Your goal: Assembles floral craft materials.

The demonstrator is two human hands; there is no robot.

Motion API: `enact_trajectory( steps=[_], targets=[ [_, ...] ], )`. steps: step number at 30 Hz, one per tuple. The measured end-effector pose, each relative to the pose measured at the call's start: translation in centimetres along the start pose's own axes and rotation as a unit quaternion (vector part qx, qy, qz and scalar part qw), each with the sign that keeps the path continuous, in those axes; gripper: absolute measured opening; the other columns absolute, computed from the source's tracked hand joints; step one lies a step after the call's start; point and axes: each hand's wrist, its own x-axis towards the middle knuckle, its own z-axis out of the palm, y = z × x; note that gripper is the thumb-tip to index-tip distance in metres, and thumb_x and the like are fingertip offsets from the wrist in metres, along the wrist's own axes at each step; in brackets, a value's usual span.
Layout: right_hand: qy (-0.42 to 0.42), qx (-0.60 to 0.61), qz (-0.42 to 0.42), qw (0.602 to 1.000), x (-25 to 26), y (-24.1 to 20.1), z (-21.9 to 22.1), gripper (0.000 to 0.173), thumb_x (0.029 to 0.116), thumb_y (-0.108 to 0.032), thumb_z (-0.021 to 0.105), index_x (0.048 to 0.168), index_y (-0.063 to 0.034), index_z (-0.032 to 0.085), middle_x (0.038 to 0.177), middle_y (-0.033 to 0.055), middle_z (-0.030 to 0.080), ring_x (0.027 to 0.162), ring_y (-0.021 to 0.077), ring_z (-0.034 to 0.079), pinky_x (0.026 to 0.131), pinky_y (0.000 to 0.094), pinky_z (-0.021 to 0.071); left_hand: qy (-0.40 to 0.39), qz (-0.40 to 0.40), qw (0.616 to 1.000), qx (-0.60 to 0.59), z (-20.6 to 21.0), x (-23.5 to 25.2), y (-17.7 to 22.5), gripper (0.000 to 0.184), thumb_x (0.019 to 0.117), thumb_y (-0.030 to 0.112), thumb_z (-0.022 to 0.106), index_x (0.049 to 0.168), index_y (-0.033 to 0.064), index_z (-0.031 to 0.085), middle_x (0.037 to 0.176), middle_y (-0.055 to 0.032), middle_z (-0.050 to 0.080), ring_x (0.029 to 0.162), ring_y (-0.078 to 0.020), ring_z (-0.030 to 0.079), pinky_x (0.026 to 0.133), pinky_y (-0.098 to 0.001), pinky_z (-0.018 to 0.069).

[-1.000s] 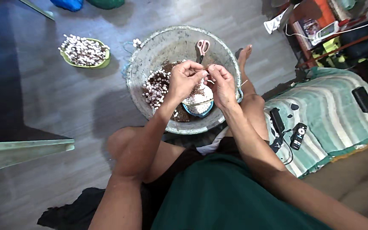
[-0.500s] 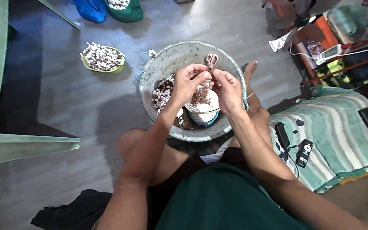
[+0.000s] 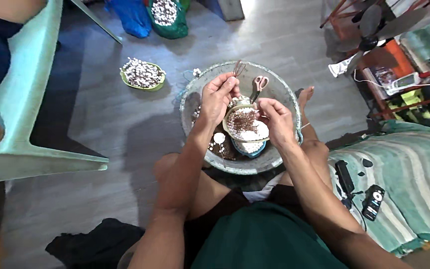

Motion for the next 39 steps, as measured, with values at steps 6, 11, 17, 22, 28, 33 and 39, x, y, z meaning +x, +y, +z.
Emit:
enact_trajectory(
  steps=[6, 11, 17, 22, 28, 33, 39],
  targets=[
    [0.011, -0.037, 0.077, 0.996, -0.9, 2.5, -2.0, 0.017, 0.1020, -0.016, 0.065, 0.114, -0.0059, 0.073, 0.099, 0.0078, 0.073, 0.081, 0.0169, 0.070, 0.078, 0.0357, 0.0615, 0.022, -0.002, 0.998, -0.067, -1.1, 0.4, 1.4, 0.016, 0.1073, 0.007, 0.048, 0.114, 0.0031, 0.062, 0.093, -0.0064, 0.065, 0.079, -0.0141, 0.064, 0.076, -0.0301, 0.0572],
    [-0.017, -0.034, 0.070, 0.997, -1.0, 1.8, -1.5, 0.016, 0.1015, -0.015, 0.065, 0.113, -0.0057, 0.073, 0.100, 0.0074, 0.073, 0.081, 0.0162, 0.069, 0.078, 0.0341, 0.0609, 0.007, -0.015, 0.994, -0.109, -0.8, 0.2, 1.4, 0.017, 0.1085, 0.009, 0.045, 0.114, 0.0065, 0.061, 0.092, -0.0044, 0.064, 0.079, -0.0131, 0.064, 0.076, -0.0282, 0.0570],
    [-0.059, -0.042, -0.035, 0.997, 1.0, -1.9, 1.6, 0.023, 0.1003, -0.016, 0.066, 0.121, -0.0050, 0.069, 0.104, 0.0070, 0.073, 0.081, 0.0139, 0.069, 0.076, 0.0312, 0.0607, -0.002, -0.018, 0.995, -0.094, -0.1, -0.4, 1.3, 0.019, 0.1077, 0.008, 0.047, 0.121, 0.0054, 0.061, 0.089, -0.0040, 0.064, 0.075, -0.0124, 0.064, 0.072, -0.0271, 0.0569],
    [-0.087, -0.061, -0.080, 0.991, 1.9, -3.3, 3.2, 0.024, 0.1018, -0.017, 0.065, 0.122, -0.0044, 0.068, 0.104, 0.0080, 0.073, 0.082, 0.0151, 0.070, 0.077, 0.0312, 0.0607, 0.021, 0.008, 0.995, -0.098, -0.5, -0.3, 1.8, 0.015, 0.1066, 0.008, 0.051, 0.114, 0.0041, 0.064, 0.092, -0.0073, 0.068, 0.075, -0.0135, 0.064, 0.071, -0.0278, 0.0569],
    [-0.090, -0.098, 0.007, 0.991, -0.2, 0.3, 1.0, 0.022, 0.1024, -0.019, 0.064, 0.120, -0.0077, 0.071, 0.102, 0.0070, 0.073, 0.083, 0.0168, 0.070, 0.079, 0.0352, 0.0612, 0.061, 0.053, 0.992, -0.097, -1.1, -0.2, 3.1, 0.009, 0.1050, 0.006, 0.055, 0.110, 0.0031, 0.061, 0.093, -0.0115, 0.069, 0.073, -0.0141, 0.065, 0.068, -0.0268, 0.0567],
    [-0.058, -0.079, 0.047, 0.994, -0.7, 0.9, 1.0, 0.025, 0.1050, -0.020, 0.060, 0.125, -0.0074, 0.068, 0.107, 0.0077, 0.072, 0.085, 0.0180, 0.071, 0.080, 0.0360, 0.0618, 0.057, 0.067, 0.993, -0.077, -0.8, -0.2, 3.0, 0.008, 0.1038, 0.006, 0.057, 0.108, 0.0026, 0.062, 0.093, -0.0127, 0.070, 0.073, -0.0146, 0.066, 0.067, -0.0273, 0.0568],
    [-0.093, -0.003, -0.053, 0.994, 3.7, -3.4, 4.5, 0.032, 0.1088, -0.017, 0.048, 0.134, -0.0014, 0.061, 0.113, 0.0122, 0.071, 0.089, 0.0199, 0.070, 0.079, 0.0358, 0.0612, 0.031, 0.052, 0.996, -0.058, 0.3, -0.9, 2.3, 0.008, 0.1039, 0.006, 0.057, 0.109, 0.0027, 0.061, 0.093, -0.0119, 0.070, 0.072, -0.0141, 0.065, 0.067, -0.0270, 0.0570]
  ],
)
